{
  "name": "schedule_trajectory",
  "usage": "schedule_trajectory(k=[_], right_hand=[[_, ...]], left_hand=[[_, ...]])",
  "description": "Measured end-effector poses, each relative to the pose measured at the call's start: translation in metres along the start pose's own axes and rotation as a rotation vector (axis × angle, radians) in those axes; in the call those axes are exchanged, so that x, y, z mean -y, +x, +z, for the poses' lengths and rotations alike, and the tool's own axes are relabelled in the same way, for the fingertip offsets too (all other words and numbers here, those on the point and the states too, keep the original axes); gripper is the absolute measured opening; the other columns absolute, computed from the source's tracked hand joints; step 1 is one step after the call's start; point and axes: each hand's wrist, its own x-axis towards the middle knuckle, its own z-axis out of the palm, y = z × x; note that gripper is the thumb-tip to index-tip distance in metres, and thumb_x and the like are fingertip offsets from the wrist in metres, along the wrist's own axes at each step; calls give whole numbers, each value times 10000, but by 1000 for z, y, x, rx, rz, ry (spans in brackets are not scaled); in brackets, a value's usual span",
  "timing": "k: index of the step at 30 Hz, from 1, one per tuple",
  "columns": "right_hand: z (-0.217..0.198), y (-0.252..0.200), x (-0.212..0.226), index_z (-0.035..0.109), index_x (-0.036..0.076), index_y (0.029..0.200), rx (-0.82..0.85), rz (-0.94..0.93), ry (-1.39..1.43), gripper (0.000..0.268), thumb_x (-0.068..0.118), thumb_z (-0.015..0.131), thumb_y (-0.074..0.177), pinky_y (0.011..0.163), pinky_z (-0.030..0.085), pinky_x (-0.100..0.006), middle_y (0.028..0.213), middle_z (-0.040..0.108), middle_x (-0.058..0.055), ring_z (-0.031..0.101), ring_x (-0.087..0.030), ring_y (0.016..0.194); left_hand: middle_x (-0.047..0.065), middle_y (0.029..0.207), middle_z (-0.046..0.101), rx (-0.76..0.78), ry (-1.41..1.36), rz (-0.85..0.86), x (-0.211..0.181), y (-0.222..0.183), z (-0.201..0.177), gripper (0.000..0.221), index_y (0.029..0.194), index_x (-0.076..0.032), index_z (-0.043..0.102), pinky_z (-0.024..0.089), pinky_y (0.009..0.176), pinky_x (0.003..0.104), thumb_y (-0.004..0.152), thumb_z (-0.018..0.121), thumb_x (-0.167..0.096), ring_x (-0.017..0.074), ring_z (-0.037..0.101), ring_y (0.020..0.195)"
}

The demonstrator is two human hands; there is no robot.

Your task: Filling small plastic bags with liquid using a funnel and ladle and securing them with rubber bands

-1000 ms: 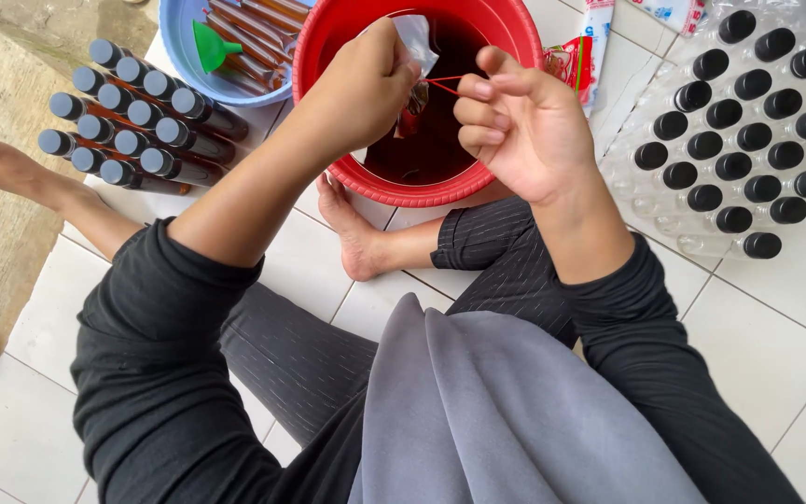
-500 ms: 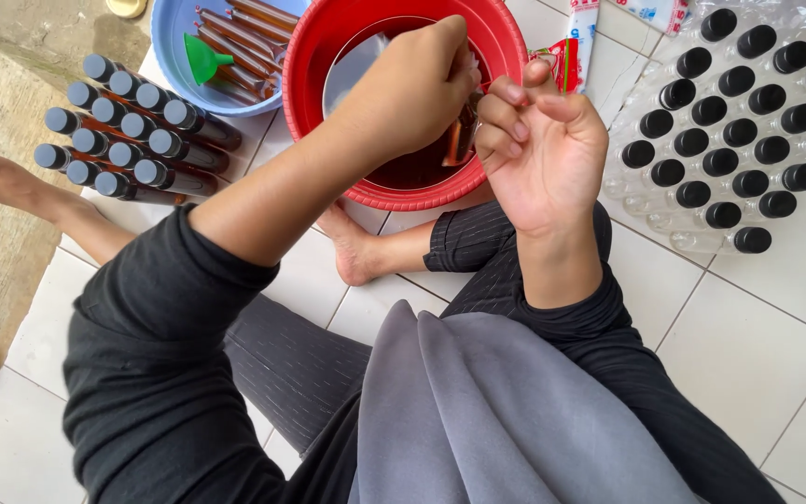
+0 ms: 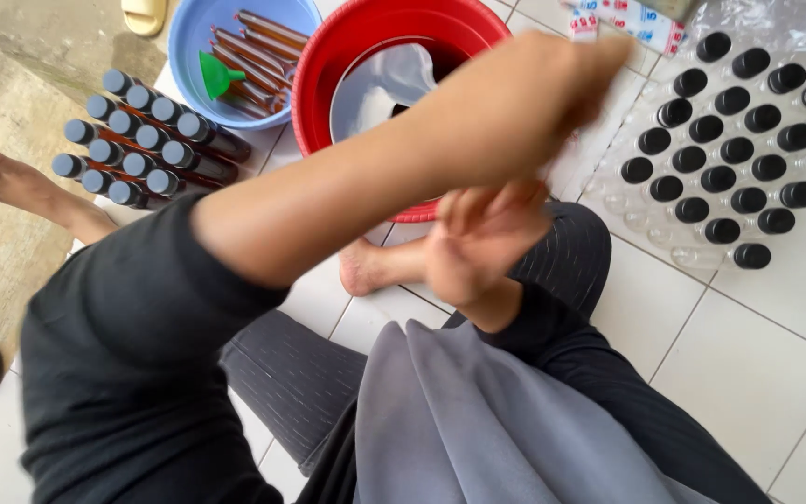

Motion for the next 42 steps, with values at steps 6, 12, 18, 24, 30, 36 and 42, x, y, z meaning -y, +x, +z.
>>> schedule_trajectory(k=[6,12,18,24,30,36,42], right_hand=[[-46,122,-57,470,142,920,381,421,81,330,-104,470,702,557,270,-272,910,461,-15,327,-126,636],[-29,189,-19,554,119,862,234,909,52,92,72,489,818,421,134,-191,638,386,21,214,-43,498],[10,45,-48,430,103,717,369,116,125,240,104,421,957,567,280,-302,748,357,-52,341,-198,690],[-24,168,-65,417,101,710,109,574,203,177,-69,375,681,441,184,-243,635,330,-14,218,-110,559],[-51,82,-156,413,89,598,443,621,168,222,66,535,782,560,240,-273,634,335,-56,332,-171,624],[-6,129,-91,415,92,642,524,250,-134,408,245,402,1020,707,316,-391,638,407,-107,373,-228,664],[-90,166,-177,489,110,616,686,518,-268,87,74,528,685,696,329,-321,660,482,-39,424,-155,688]], left_hand=[[113,836,548,153,40,56,5,-62,-76,180,963,-38,438,406,672,394,973,595,50,282,493,710],[-31,758,712,278,18,-437,66,-49,-71,104,824,-129,530,428,624,305,893,537,-51,105,609,694],[-49,794,733,267,-143,-202,50,-40,-84,147,933,-136,580,492,665,262,1054,663,-134,69,682,699],[-72,710,742,280,150,-448,108,-56,-66,108,797,-139,564,460,698,317,847,554,-44,120,652,711],[-69,702,723,161,162,-159,166,-50,-63,225,834,-156,653,444,591,347,695,522,-38,137,599,630],[-24,694,700,4,64,-157,198,-74,-48,110,880,-168,570,491,675,329,941,629,-99,148,645,636],[-27,788,718,83,19,-229,176,-89,-56,151,870,-145,552,492,672,302,978,633,-79,122,669,680]])
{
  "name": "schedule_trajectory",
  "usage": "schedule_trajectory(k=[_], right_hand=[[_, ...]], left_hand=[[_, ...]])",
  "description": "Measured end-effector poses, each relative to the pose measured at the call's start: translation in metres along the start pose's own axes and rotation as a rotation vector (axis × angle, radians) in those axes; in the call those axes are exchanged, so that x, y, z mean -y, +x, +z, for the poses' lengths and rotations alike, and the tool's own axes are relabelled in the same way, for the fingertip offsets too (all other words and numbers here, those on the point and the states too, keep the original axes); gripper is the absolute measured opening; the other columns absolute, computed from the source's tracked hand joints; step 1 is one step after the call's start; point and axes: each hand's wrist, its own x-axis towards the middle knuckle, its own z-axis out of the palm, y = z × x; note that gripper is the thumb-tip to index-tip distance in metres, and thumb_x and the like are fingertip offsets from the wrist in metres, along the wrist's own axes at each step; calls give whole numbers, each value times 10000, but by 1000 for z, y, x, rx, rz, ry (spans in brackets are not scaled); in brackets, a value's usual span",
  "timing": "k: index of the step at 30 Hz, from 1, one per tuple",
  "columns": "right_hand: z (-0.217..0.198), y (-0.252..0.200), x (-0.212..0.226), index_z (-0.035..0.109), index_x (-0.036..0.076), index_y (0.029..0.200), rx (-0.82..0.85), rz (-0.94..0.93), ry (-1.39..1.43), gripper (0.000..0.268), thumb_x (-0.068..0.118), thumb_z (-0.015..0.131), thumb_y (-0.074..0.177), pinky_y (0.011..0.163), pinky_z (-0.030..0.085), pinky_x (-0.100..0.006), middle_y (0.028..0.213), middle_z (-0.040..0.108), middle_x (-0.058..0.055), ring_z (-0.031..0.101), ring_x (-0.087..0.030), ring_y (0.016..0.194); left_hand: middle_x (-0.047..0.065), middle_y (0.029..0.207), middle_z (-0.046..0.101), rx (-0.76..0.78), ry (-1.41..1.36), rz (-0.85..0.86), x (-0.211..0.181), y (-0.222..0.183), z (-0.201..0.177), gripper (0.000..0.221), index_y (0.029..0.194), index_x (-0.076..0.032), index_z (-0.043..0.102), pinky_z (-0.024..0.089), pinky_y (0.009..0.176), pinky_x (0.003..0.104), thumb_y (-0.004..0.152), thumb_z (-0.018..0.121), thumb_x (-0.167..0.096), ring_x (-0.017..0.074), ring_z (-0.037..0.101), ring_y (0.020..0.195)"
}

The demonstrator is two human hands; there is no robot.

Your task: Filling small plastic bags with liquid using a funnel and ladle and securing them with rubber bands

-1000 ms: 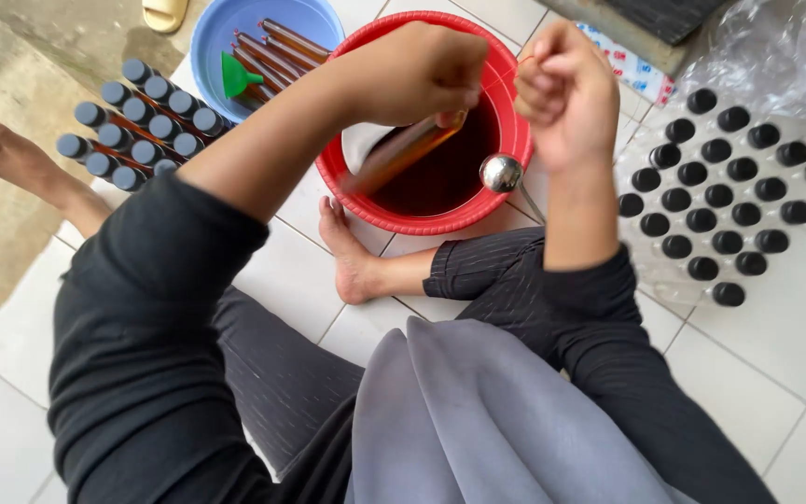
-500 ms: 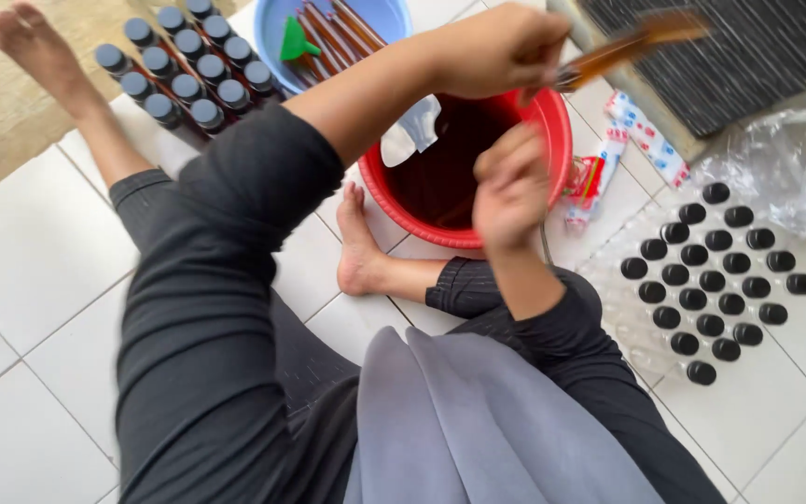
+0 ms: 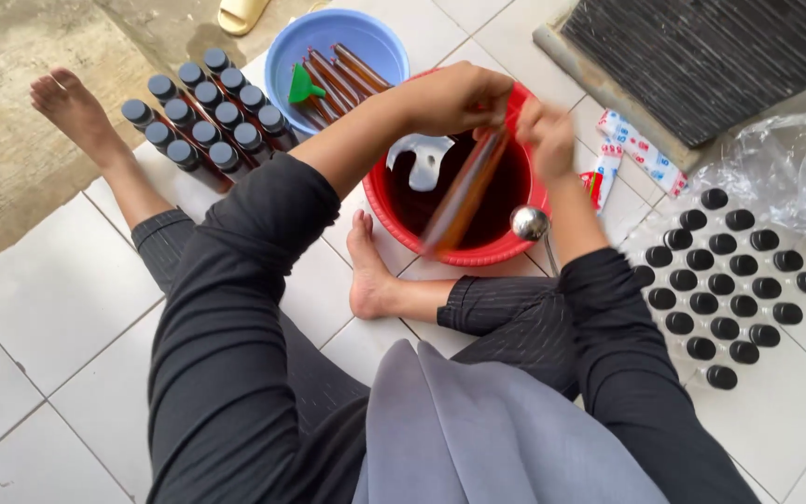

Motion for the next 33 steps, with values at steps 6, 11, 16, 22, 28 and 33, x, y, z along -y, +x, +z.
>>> schedule_trajectory(k=[6,11,16,22,28,33], right_hand=[[117,-51,93,513,124,615,134,-277,-55,122,111,533,735,707,348,-344,693,483,-28,443,-188,708],[61,-6,8,498,94,609,152,-111,-111,88,31,445,639,682,325,-325,672,479,-34,427,-164,672],[118,-20,76,435,115,683,6,-250,-34,146,56,492,804,638,270,-363,717,417,-33,355,-168,674],[83,-4,1,495,129,602,309,30,-39,172,25,579,710,740,310,-348,697,459,44,399,-136,732],[123,1,81,433,80,576,150,-104,306,104,70,478,669,712,339,-348,698,404,-61,394,-197,722],[117,-14,104,506,129,964,366,-103,382,109,96,561,876,890,427,-318,981,592,-89,558,-178,940]], left_hand=[[26,813,731,-159,-39,120,-22,-27,-30,80,996,-77,593,549,756,296,1055,617,-29,128,730,778],[-67,840,749,51,126,-18,-20,-56,-33,175,864,-123,599,484,703,308,869,589,51,127,655,728],[-71,784,740,38,170,-162,-16,-63,-30,130,967,-170,662,488,689,331,935,639,-46,141,673,717],[-67,834,767,21,271,-181,-24,-83,-31,161,926,-143,702,546,721,339,903,674,14,137,726,767],[96,865,618,-206,272,44,-15,-81,-26,128,952,-59,601,440,631,389,987,725,-49,287,587,741],[22,871,738,-296,169,-20,-31,-95,-27,104,964,-54,595,526,736,334,985,633,40,195,722,793]])
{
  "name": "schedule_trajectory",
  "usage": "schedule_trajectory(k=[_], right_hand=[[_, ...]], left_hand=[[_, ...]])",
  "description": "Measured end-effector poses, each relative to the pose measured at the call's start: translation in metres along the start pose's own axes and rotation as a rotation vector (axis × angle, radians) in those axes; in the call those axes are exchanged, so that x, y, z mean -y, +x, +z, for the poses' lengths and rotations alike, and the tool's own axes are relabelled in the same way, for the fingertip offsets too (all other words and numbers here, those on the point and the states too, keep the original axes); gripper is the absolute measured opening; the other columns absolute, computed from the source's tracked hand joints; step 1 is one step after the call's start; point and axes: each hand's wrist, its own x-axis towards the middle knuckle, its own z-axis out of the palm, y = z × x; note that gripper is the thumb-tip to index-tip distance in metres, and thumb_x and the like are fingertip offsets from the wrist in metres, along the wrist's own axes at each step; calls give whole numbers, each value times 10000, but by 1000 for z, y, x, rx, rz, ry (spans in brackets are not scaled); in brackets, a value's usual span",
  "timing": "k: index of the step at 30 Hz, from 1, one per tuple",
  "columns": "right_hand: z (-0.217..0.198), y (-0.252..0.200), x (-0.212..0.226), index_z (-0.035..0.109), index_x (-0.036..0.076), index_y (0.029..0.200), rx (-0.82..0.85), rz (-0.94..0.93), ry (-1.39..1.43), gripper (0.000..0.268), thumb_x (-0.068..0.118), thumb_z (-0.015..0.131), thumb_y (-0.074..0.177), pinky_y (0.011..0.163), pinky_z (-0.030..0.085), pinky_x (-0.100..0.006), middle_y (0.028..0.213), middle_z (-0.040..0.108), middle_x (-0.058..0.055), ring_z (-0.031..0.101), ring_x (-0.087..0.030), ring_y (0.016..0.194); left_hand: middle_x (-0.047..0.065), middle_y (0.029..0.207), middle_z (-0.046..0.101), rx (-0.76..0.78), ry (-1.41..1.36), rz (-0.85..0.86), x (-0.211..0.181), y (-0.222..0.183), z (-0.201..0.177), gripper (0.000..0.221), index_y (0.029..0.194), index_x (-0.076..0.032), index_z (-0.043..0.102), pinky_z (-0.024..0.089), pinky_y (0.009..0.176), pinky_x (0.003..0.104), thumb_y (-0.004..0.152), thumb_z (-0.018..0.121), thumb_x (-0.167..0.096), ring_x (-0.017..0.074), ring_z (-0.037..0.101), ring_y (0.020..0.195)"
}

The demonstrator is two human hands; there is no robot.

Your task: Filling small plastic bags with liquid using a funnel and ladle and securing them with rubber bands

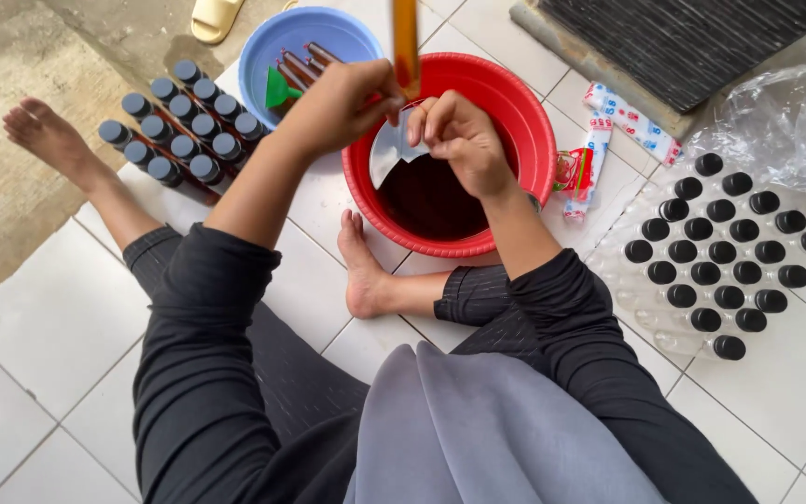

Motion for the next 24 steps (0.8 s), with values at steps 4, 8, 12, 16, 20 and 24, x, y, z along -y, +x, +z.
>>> schedule_trajectory(k=[4,8,12,16,20,24], right_hand=[[15,5,30,428,102,1132,-13,-89,-132,257,-55,456,929,534,309,-202,978,637,-262,363,-135,565],[13,8,34,452,157,1341,-312,-179,-396,285,33,451,1085,537,239,-208,1130,724,-239,287,-89,568],[-9,2,4,513,143,1489,-498,-120,-252,418,-26,520,1107,572,272,-212,1258,745,-261,312,-77,624],[-11,1,-8,499,117,1493,-611,-134,-40,479,-78,639,1079,580,295,-198,1335,729,-325,370,-67,663],[-7,-2,9,478,84,1506,-598,132,38,744,202,872,886,765,497,-167,1375,721,-240,660,-65,892],[-8,-15,5,179,161,1638,-450,238,-2,1136,266,944,804,1068,642,-296,1497,645,-312,795,-224,1137]], left_hand=[[-36,783,713,-106,-42,2,-20,-4,14,142,951,-88,564,407,621,283,1053,657,-56,119,524,593],[-15,797,706,-184,-185,-62,-39,2,33,112,946,-100,568,452,644,267,1008,641,-40,105,609,681],[-14,734,711,-250,-264,-168,-54,0,35,144,902,-103,555,483,677,256,1032,613,-88,88,667,682],[37,789,709,-199,-362,-158,-64,-12,37,128,924,-72,541,522,719,249,1032,602,-43,109,684,744],[9,756,688,-155,-356,-206,-65,-20,41,168,913,-98,514,472,680,255,1052,607,-107,97,620,699],[-63,766,703,-168,-146,-177,-54,-22,35,220,859,-149,557,408,686,309,1031,695,-156,140,497,730]])
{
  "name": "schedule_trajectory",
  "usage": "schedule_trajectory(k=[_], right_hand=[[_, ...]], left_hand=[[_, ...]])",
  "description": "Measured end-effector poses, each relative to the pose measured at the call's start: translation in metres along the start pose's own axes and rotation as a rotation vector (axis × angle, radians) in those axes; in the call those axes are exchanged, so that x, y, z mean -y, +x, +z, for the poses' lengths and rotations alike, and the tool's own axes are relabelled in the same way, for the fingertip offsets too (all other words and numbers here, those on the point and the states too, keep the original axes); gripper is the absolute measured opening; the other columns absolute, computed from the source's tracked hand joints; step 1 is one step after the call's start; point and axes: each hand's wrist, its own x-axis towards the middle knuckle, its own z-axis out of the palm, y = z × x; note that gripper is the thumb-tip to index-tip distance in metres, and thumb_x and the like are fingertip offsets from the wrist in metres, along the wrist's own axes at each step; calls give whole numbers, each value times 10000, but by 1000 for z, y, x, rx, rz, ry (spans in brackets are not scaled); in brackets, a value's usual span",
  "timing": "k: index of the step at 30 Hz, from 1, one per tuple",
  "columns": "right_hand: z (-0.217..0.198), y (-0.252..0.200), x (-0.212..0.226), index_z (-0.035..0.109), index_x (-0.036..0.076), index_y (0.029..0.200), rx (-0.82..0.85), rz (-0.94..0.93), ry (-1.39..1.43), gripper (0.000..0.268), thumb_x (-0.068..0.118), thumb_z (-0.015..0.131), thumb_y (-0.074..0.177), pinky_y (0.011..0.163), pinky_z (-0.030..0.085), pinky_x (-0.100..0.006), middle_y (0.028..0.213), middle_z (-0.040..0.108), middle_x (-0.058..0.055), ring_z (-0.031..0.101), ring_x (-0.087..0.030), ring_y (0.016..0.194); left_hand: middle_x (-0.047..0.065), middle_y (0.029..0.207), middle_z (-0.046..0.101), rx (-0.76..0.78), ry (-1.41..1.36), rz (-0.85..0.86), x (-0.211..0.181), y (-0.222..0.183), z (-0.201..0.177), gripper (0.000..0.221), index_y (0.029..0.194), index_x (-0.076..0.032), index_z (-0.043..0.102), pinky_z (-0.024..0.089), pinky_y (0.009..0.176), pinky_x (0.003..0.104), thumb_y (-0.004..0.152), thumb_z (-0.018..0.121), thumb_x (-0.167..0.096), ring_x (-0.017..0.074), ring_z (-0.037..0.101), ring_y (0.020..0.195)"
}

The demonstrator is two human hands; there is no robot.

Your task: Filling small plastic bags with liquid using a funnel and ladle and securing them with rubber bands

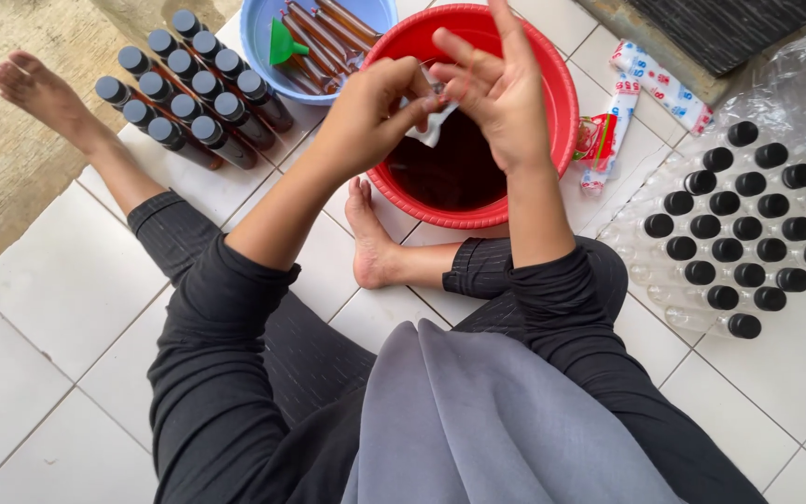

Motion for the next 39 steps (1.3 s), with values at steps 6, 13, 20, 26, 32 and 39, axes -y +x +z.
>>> schedule_trajectory(k=[6,13,20,26,32,39], right_hand=[[28,-14,-5,141,293,1649,117,-61,-270,1068,-13,890,953,1040,674,-321,1254,785,-261,782,-190,1089],[32,-14,5,238,186,1650,146,-7,-335,964,12,876,948,978,619,-254,1041,771,-136,741,-140,1033],[55,-13,-17,312,179,1631,105,-277,-508,845,-53,854,1026,958,669,-274,971,769,-114,749,-147,901],[70,-20,-21,390,109,1580,171,-218,-513,795,-118,829,957,919,649,-259,944,768,-117,743,-144,898],[80,-18,5,363,75,1563,404,-49,-499,807,-104,820,922,826,625,-271,911,742,-165,732,-177,841],[101,-25,17,344,92,1575,569,110,-522,902,-147,800,834,809,647,-261,886,763,-136,764,-174,820]], left_hand=[[-148,950,678,-57,240,66,15,-5,-3,176,887,-220,595,228,835,420,1036,689,-224,178,484,921],[-145,1002,652,-290,128,24,8,-23,18,138,910,-243,628,190,882,409,1042,654,-277,154,480,1002],[36,990,688,-913,-312,-34,29,-45,70,58,1006,-129,770,506,899,291,967,729,-141,142,613,945],[135,1057,781,-1008,-911,-354,46,-77,79,145,1008,-32,776,576,968,317,892,788,-118,176,717,1011],[-37,1088,669,-316,215,134,11,-102,-19,227,1247,-263,730,276,874,408,1117,545,-280,168,565,920],[-37,916,574,42,606,611,13,-94,-78,66,1127,-181,778,295,927,446,1132,713,-167,208,576,841]])
